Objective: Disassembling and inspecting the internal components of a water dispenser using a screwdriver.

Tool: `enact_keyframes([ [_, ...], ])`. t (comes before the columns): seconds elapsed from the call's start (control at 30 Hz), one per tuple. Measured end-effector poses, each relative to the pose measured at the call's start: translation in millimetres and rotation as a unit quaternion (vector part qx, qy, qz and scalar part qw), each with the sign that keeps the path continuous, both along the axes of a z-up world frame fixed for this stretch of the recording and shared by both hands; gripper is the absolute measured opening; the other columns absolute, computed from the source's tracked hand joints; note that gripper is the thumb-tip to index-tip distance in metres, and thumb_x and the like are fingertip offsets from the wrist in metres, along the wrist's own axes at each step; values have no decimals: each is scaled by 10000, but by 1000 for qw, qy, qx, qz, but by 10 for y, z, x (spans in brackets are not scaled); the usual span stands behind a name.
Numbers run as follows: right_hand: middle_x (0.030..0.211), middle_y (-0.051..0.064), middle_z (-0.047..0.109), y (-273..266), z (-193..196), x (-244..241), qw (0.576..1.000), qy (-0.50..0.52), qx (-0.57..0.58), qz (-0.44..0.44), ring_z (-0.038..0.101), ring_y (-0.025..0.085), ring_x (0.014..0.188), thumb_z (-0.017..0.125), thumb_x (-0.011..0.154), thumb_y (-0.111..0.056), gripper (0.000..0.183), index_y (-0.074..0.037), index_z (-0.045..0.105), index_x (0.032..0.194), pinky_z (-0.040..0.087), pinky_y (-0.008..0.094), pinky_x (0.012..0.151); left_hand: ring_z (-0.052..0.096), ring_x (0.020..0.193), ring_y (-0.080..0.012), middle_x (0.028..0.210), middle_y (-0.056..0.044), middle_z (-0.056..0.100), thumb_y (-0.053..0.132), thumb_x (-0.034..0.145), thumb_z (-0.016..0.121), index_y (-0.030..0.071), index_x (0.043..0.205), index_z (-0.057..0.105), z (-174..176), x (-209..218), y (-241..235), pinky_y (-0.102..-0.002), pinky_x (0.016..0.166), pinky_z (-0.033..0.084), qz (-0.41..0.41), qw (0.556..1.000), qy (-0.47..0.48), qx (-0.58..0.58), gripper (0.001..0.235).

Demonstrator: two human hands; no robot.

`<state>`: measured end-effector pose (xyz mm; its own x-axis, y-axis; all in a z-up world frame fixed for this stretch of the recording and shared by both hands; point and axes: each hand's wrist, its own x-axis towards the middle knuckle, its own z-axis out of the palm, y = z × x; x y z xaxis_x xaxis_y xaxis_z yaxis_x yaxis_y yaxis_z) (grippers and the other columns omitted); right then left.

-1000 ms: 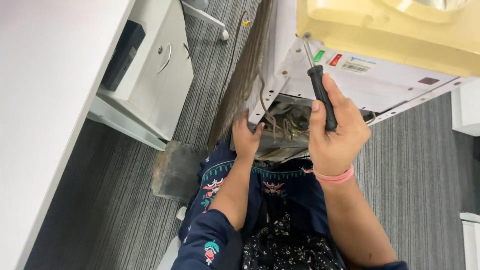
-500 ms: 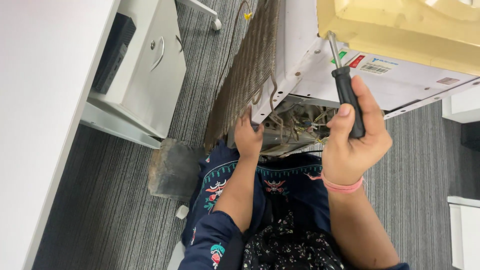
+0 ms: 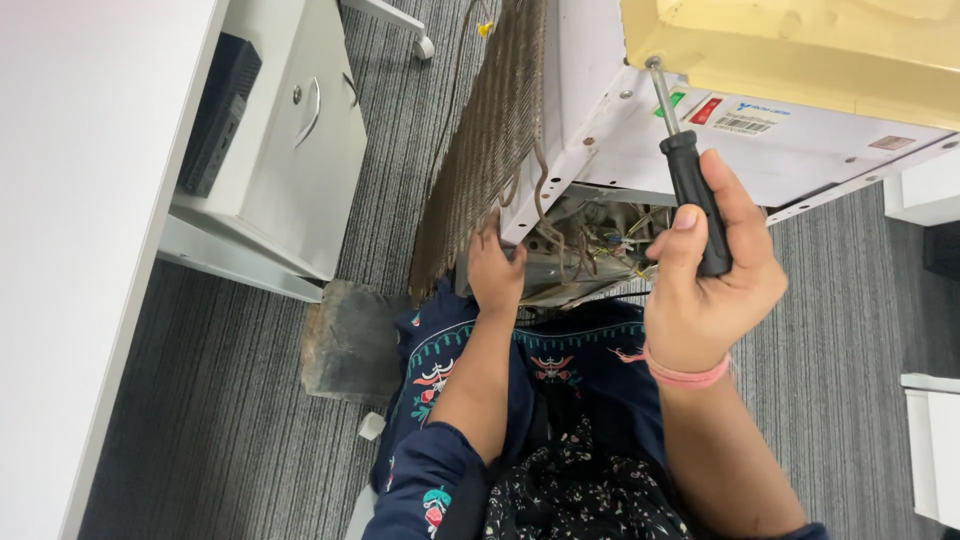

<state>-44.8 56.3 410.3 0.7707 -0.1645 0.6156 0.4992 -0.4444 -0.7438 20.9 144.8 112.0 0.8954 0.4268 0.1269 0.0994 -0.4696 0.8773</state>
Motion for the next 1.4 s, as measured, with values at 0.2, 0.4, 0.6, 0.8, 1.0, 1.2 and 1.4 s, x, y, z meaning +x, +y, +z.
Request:
enact_keyframes([
  [0.2,911,83,651,80,669,-99,969,20,-240,-54,545,89,701,658,1109,-18,341,30,612,1443,459,229,655,575,1206,-403,1286,-203,606,201,827,761,126,1481,475,-38,-32,-24,-483,1009,475,-7,1000,9,23,718],
  [0.4,1146,129,706,35,680,-108,891,-51,-445,-75,731,243,953,681,1164,-138,280,-70,567,1411,587,322,845,587,1175,-402,1261,-184,613,167,817,755,107,1477,467,-50,-12,-62,-499,979,480,5,999,-29,34,722],
  [0.6,824,107,555,4,844,-70,816,-77,-568,-76,596,271,659,686,1062,-140,419,2,565,1438,514,376,580,566,1219,-410,1340,-199,579,181,808,762,98,1470,463,-117,-47,-102,-510,976,466,5,998,-41,53,730],
  [0.8,746,7,487,-290,730,138,605,-219,-762,-78,567,134,590,643,882,-131,485,0,671,1348,506,270,517,565,1222,-407,1357,-193,567,175,821,746,99,1463,470,-91,-42,-115,-507,960,471,12,997,-41,63,703],
  [1.0,878,28,527,-444,767,229,613,-155,-772,-59,619,155,698,623,913,-145,281,-13,679,1154,525,284,556,582,1196,-405,1313,-175,583,167,857,703,118,1479,480,100,-132,-131,-495,961,502,19,1000,-20,0,662],
  [1.2,897,146,581,-620,-19,-286,831,-189,-479,213,664,383,923,667,782,-103,298,-95,672,1080,579,481,818,494,1268,-476,1391,-283,501,280,897,770,50,1546,337,127,-148,-129,-517,1031,439,-1,999,-5,-45,813],
  [1.4,857,100,643,-729,-1825,-894,947,240,-127,171,695,243,762,711,858,-116,140,-70,690,989,561,347,705,423,1332,-484,1457,-354,401,189,806,819,-53,1547,190,74,-323,-178,-494,1118,345,17,994,-61,-93,1001],
])
